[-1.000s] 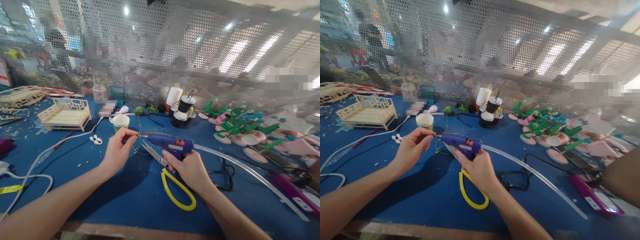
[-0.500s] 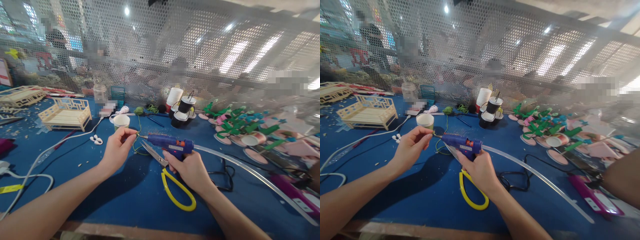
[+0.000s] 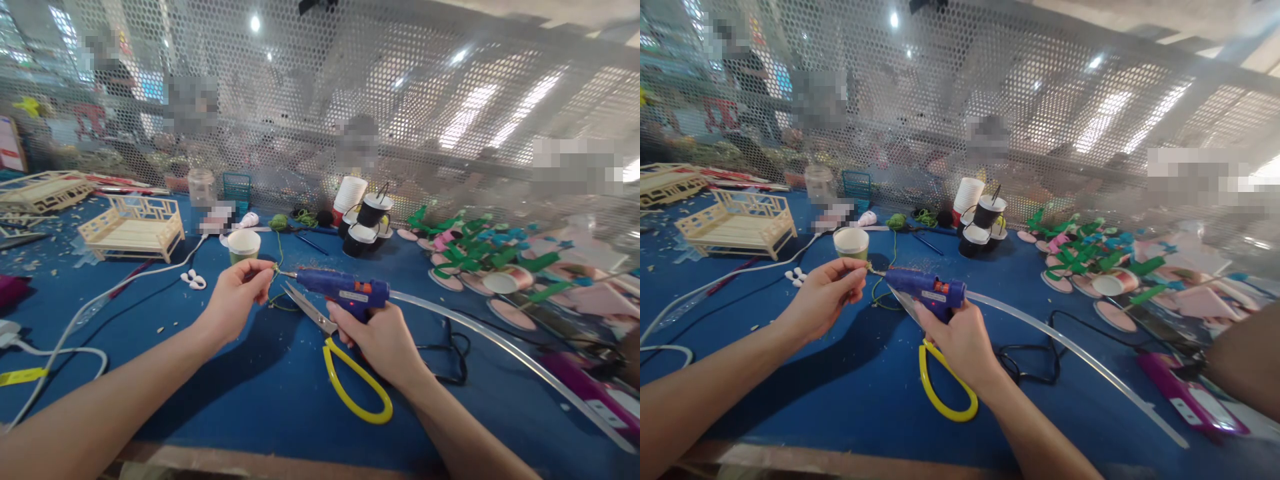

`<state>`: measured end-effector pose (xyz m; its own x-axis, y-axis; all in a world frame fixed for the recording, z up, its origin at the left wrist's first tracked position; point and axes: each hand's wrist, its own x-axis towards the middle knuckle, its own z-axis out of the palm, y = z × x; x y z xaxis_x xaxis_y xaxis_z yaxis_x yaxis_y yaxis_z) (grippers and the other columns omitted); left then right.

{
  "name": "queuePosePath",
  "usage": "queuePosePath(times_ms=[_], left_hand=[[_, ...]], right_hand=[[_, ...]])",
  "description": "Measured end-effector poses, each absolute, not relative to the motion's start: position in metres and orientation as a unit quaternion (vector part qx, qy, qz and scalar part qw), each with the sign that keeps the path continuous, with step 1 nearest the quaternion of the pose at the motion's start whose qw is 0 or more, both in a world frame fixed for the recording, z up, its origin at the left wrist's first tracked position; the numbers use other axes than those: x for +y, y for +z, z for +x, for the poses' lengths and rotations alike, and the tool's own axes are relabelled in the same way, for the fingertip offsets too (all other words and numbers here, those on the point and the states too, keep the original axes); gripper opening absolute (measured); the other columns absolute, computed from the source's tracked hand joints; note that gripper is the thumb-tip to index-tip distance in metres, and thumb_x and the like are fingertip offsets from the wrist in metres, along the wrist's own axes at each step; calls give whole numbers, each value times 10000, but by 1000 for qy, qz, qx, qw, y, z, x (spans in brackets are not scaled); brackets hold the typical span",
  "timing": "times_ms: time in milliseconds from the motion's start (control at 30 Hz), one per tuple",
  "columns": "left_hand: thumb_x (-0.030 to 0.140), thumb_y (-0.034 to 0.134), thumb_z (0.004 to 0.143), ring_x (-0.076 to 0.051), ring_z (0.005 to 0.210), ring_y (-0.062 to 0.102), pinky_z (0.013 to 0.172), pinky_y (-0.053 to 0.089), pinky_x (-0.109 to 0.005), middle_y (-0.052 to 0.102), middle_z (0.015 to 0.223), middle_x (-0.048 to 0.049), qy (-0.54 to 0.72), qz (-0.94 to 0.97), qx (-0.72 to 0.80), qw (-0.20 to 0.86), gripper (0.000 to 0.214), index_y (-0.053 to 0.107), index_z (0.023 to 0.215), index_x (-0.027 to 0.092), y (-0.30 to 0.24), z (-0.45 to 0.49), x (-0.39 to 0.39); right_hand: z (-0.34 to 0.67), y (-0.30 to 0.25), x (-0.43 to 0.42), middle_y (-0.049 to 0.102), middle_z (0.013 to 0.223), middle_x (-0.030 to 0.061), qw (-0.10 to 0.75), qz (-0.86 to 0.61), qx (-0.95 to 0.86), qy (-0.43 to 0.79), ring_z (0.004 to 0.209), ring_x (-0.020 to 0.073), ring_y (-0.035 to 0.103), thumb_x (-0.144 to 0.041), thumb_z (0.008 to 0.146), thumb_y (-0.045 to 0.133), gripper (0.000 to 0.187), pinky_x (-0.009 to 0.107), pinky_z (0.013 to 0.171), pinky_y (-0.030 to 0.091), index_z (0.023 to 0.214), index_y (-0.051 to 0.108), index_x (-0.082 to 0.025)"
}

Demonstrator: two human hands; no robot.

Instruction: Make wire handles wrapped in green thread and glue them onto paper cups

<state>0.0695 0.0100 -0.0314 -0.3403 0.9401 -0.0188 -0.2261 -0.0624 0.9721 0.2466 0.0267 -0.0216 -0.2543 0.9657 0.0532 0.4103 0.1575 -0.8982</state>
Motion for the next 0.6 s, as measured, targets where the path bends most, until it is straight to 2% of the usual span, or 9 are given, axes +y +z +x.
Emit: queuePosePath(times_ms=[300,600], left_hand=[[168,631,620,-38,436,393,413,309,-159,463,475,43,629,303,464,545,126,550,703,118,-28,69,7],[173,652,603,-36,442,393,411,301,-155,454,482,43,641,297,450,547,134,556,681,121,-27,66,9]], right_hand=[[248,-26,29,485,389,-20,339,-510,-685,395,380,107,453,-375,669,556,280,240,440,400,496,501,-161],[249,-26,29,500,407,-14,355,-506,-677,399,386,114,474,-395,663,555,270,233,428,403,566,553,-143]])
